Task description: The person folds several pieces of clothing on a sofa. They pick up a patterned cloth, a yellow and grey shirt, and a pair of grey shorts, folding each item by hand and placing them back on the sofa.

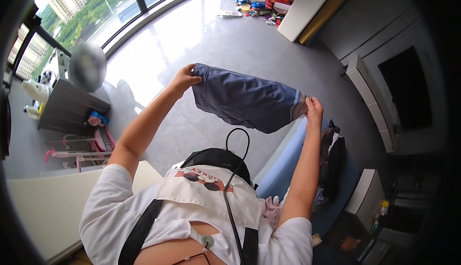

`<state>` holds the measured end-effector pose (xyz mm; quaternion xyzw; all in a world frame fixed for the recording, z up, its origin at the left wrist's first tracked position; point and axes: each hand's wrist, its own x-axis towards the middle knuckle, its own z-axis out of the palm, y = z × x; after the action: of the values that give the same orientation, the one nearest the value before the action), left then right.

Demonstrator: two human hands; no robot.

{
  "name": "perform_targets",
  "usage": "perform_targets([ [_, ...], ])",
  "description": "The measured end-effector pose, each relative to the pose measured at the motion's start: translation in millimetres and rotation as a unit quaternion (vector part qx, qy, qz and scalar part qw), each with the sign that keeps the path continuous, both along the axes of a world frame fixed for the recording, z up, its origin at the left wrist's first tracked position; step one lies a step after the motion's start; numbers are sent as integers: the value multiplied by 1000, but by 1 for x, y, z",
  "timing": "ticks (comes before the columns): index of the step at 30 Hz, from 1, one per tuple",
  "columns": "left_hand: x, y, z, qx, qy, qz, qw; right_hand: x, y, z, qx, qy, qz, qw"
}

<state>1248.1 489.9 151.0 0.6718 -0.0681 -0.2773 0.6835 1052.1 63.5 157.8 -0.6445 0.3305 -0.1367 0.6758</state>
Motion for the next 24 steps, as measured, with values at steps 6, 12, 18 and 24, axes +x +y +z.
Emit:
perform_targets([
  [6, -10, -50, 15, -20, -46, -80, 996, -87, 24, 35, -92, -19, -128, 987],
  [12, -52, -138, 28, -100, -22, -279, 955, -248, 62, 81, -93, 11, -259, 961],
  [18, -162, -200, 74, -109, 1, -432, 895, -410, 142, 138, -171, 21, -437, 883],
  [24, -288, -245, 99, -106, -32, -547, 830, -550, 193, 145, -167, 0, -564, 809],
])
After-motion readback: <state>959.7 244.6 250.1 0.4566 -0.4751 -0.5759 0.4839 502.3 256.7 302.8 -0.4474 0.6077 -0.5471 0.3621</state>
